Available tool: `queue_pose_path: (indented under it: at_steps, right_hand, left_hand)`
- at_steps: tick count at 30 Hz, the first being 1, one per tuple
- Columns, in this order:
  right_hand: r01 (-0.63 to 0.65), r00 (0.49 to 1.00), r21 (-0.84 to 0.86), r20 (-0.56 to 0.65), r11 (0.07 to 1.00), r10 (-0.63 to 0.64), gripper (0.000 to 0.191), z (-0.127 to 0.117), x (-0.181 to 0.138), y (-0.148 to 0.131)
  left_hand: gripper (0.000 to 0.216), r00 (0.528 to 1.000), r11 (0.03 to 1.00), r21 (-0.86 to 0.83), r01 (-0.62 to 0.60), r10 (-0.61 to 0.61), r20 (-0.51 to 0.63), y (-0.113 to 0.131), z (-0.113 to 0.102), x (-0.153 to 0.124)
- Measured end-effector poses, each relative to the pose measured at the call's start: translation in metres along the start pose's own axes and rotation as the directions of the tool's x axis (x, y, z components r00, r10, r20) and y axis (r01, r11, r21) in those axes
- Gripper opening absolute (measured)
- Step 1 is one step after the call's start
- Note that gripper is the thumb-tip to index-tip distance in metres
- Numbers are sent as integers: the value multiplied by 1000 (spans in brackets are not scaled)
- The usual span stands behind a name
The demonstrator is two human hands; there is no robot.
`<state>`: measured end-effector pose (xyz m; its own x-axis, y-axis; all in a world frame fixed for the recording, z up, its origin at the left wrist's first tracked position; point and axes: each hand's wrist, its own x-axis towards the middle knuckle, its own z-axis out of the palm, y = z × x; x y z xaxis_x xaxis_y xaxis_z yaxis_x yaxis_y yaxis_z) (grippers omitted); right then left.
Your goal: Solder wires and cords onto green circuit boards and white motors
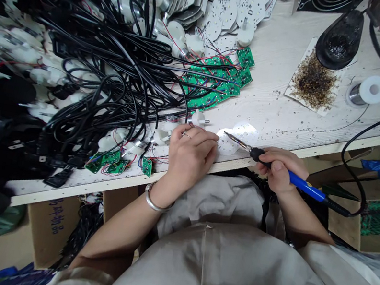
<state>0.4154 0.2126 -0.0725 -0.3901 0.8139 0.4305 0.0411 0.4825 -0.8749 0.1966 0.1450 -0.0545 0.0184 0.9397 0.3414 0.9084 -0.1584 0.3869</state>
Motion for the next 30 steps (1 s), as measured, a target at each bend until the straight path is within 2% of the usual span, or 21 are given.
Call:
queue_pose_path:
  at_steps: [3, 5, 8, 13, 15, 19, 21, 23, 25, 27, 29, 30]
  right_hand:
    - [-55, 998, -36, 13, 998, 56, 23, 0, -1, -4]
    - [-31, 999, -106, 33, 994, 34, 22, 1, 2, -7]
    - [107, 993, -276, 75, 955, -89, 28, 4, 8, -8]
    - [319, 946, -507, 225, 801, -234, 35, 6, 10, 0]
    - [346, 937, -529, 233, 775, -260, 38, 7, 8, 2]
    - [324, 946, -559, 197, 763, -258, 42, 15, 4, 0]
    - [318, 948, -583, 180, 748, -262, 43, 21, 2, -1]
    - [310, 950, -599, 173, 738, -259, 43, 25, 1, -2]
    - [305, 952, -612, 172, 730, -254, 43, 28, 0, -1]
    - [306, 951, -614, 163, 727, -263, 44, 29, 0, 0]
    - [309, 949, -608, 148, 732, -278, 44, 29, 0, 1]
    - [309, 949, -603, 140, 736, -284, 45, 29, 0, 2]
  left_hand:
    - [12, 1000, 1000, 2, 8, -8, 7, 0, 0, 0]
    - [12, 1000, 1000, 5, -2, 2, -2, 0, 0, -1]
    - [11, 1000, 1000, 17, -11, 11, -13, 1, 1, -1]
    - [8, 998, 996, 68, -57, 57, 5, -2, -2, -4]
    - [7, 996, 991, 104, -88, 84, 39, -8, -9, -10]
    - [6, 977, 977, 134, -166, 145, 154, -20, -33, -25]
    - [5, 973, 976, 119, -180, 160, 166, -22, -46, -33]
    - [11, 987, 983, 108, -147, 138, 84, -22, -55, -36]
    - [17, 996, 991, 123, -56, 64, -64, -23, -61, -35]
    - [19, 982, 983, 173, 58, -25, -187, -27, -65, -27]
    - [20, 974, 963, 238, 130, -79, -212, -32, -70, -18]
    - [21, 980, 957, 257, 131, -86, -178, -35, -73, -13]
